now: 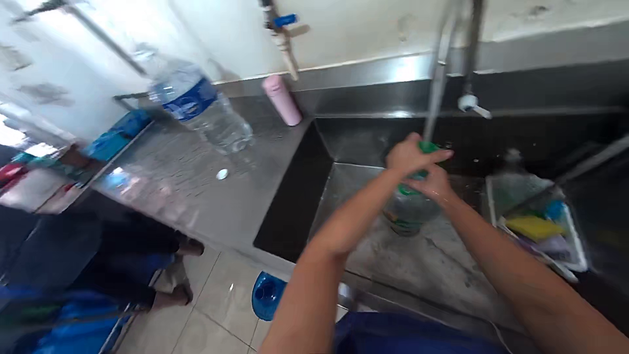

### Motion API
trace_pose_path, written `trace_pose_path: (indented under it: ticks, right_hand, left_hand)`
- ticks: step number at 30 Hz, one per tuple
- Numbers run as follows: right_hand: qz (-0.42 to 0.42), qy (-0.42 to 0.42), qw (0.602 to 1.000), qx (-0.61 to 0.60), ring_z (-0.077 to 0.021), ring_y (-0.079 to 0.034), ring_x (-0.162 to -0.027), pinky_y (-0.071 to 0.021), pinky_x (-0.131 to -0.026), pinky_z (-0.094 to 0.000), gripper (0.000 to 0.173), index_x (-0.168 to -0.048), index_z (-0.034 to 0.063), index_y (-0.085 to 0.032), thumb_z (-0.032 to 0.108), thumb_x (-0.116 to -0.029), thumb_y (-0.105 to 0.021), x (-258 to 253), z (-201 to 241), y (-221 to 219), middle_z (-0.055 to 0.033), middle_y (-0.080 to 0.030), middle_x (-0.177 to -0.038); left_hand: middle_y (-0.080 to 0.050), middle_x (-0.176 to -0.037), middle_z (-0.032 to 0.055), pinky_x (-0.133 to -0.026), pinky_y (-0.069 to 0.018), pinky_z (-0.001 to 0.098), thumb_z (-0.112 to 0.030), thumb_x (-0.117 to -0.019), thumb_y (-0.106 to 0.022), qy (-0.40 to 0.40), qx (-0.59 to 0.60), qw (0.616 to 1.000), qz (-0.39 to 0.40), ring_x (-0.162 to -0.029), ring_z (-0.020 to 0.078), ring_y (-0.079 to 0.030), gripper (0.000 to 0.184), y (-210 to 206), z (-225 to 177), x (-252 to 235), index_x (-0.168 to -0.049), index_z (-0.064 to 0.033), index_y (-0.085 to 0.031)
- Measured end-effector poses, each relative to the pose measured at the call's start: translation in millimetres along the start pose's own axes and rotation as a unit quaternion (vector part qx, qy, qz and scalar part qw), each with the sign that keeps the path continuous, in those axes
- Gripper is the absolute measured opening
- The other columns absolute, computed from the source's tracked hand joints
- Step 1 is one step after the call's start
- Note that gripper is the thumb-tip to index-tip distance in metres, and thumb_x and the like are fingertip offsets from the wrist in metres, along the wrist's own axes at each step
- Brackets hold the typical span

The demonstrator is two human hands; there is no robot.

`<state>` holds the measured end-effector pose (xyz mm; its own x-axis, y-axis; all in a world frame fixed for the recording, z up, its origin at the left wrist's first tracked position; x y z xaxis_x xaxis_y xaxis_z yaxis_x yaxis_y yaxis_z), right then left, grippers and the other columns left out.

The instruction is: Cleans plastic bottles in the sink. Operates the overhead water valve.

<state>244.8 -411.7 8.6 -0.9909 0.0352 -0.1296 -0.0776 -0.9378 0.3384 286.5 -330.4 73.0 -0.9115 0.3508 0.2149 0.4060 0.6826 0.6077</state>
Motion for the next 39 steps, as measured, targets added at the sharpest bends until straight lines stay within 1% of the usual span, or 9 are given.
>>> trace_pose_path:
  ticks: [2, 6, 15, 20, 23, 25, 28, 34, 39]
  right_hand:
    - [-0.049, 0.007, 0.998, -0.044, -0.0195, -0.066, -0.112, -0.0524, -0.102, -0.0348, 0.062, -0.126, -0.0107, -0.059, 0.003, -0.0729, -0.088, 2.2, -15.2, 1.7, -0.0216, -0.068, -0.118]
    - [-0.006, -0.008, 1.0, 0.002, -0.0422, -0.061, -0.12, -0.0459, -0.107, -0.0551, 0.061, -0.129, -0.0133, -0.057, 0.002, -0.0771, -0.084, -5.8, -27.9, 0.4, -0.0328, -0.063, -0.123]
    - [-0.021, -0.034, 0.999, 0.028, -0.0385, -0.064, -0.115, -0.0488, -0.104, -0.0523, 0.06, -0.127, -0.0127, -0.059, 0.002, -0.0757, -0.087, 4.5, -21.3, 4.7, -0.0303, -0.066, -0.12]
    - [-0.027, 0.012, 0.999, 0.029, -0.035, -0.063, -0.118, -0.0491, -0.105, -0.0463, 0.068, -0.13, -0.0165, -0.055, 0.013, -0.0759, -0.084, 7.6, -25.5, 0.6, -0.0327, -0.063, -0.124]
    - [-0.001, -0.013, 0.998, 0.056, -0.0417, -0.057, -0.122, -0.0447, -0.105, -0.0533, 0.067, -0.133, -0.0156, -0.051, 0.009, -0.0775, -0.081, 9.3, -15.1, 1.5, -0.0351, -0.058, -0.13]
    - [0.029, -0.066, 0.989, 0.126, -0.049, -0.052, -0.128, -0.0398, -0.107, -0.0626, 0.059, -0.13, -0.0138, -0.055, 0.005, -0.0816, -0.082, 4.7, -5.6, 3.3, -0.0364, -0.055, -0.135]
    - [0.01, -0.092, 0.976, 0.197, -0.0553, -0.05, -0.128, -0.0377, -0.105, -0.069, 0.049, -0.126, -0.0134, -0.06, 0.0, -0.0828, -0.079, 0.6, 5.9, -2.1, -0.039, -0.053, -0.135]
    - [-0.207, -0.076, 0.964, 0.146, -0.0538, -0.055, -0.12, -0.0397, -0.104, -0.0648, 0.041, -0.121, -0.0174, -0.059, 0.001, -0.0883, -0.074, 14.2, 0.0, -13.0, -0.0411, -0.057, -0.125]
    - [-0.234, -0.076, 0.962, 0.116, -0.047, -0.057, -0.116, -0.0434, -0.102, -0.0566, 0.049, -0.127, -0.0197, -0.052, 0.0, -0.0863, -0.072, 13.7, -9.9, -11.2, -0.0413, -0.057, -0.124]
  left_hand:
    - [-0.068, -0.111, 0.026, -0.089, -0.0533, 0.0617, -0.025, -0.0836, -0.081, -0.034, -0.076, 0.996, 0.028, -0.105, 0.0412, -0.067, 0.071, -11.0, 4.2, -1.0, -0.14, 0.0001, -0.048]
    - [-0.055, -0.129, 0.0316, -0.097, -0.0492, 0.0589, -0.009, -0.0787, -0.082, -0.084, -0.069, 0.994, 0.012, -0.117, 0.0432, -0.058, 0.059, -1.8, 10.2, -10.2, -0.129, 0.0072, -0.056]
    - [-0.058, -0.133, 0.027, -0.105, -0.0465, 0.056, -0.011, -0.0796, -0.08, -0.176, -0.197, 0.964, 0.033, -0.129, 0.0427, -0.053, 0.051, -19.4, -10.0, -1.5, -0.127, 0.0002, -0.065]
    - [-0.066, -0.118, 0.0266, -0.093, -0.0527, 0.0529, -0.007, -0.0929, -0.069, -0.028, 0.13, 0.991, 0.011, -0.108, 0.0361, -0.064, 0.039, -20.9, -2.8, -9.2, -0.129, 0.0039, -0.061]
    - [-0.059, -0.111, 0.0188, -0.083, -0.0514, 0.0346, -0.02, -0.1103, -0.04, 0.064, 0.404, 0.911, 0.058, -0.092, 0.0216, -0.058, 0.034, -4.5, 13.3, -0.3, -0.13, 0.0054, -0.052]
    - [-0.059, -0.119, 0.0212, -0.085, -0.0519, 0.0347, -0.025, -0.111, -0.041, 0.07, 0.387, 0.919, 0.029, -0.095, 0.0225, -0.06, 0.039, 42.4, 44.9, 15.0, -0.135, 0.0049, -0.05]
    - [-0.064, -0.128, 0.0252, -0.102, -0.0484, 0.0505, -0.024, -0.0993, -0.063, -0.005, 0.032, 0.995, -0.09, -0.119, 0.0338, -0.062, 0.043, 147.3, 127.4, 49.2, -0.131, 0.0039, -0.061]
    - [-0.045, -0.151, 0.0299, -0.114, -0.0362, 0.0613, -0.045, -0.1005, -0.061, 0.19, -0.238, 0.946, -0.108, -0.144, 0.0463, -0.039, 0.066, 317.6, 320.9, 87.5, -0.145, 0.0027, -0.051]
    - [-0.053, -0.139, 0.0353, -0.111, -0.04, 0.0622, -0.036, -0.1089, -0.047, 0.005, -0.179, 0.943, -0.28, -0.131, 0.0492, -0.052, 0.056, 466.5, 178.0, 51.2, -0.14, 0.0105, -0.051]
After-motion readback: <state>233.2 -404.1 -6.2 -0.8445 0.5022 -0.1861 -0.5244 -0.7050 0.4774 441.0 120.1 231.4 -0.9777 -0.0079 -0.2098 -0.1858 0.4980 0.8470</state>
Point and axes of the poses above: each hand's wrist, its own x-axis away from the middle knuckle, its own y-axis out of the back of the hand, z = x × y, the point moved 7 cm from there along -x, towards the middle knuckle
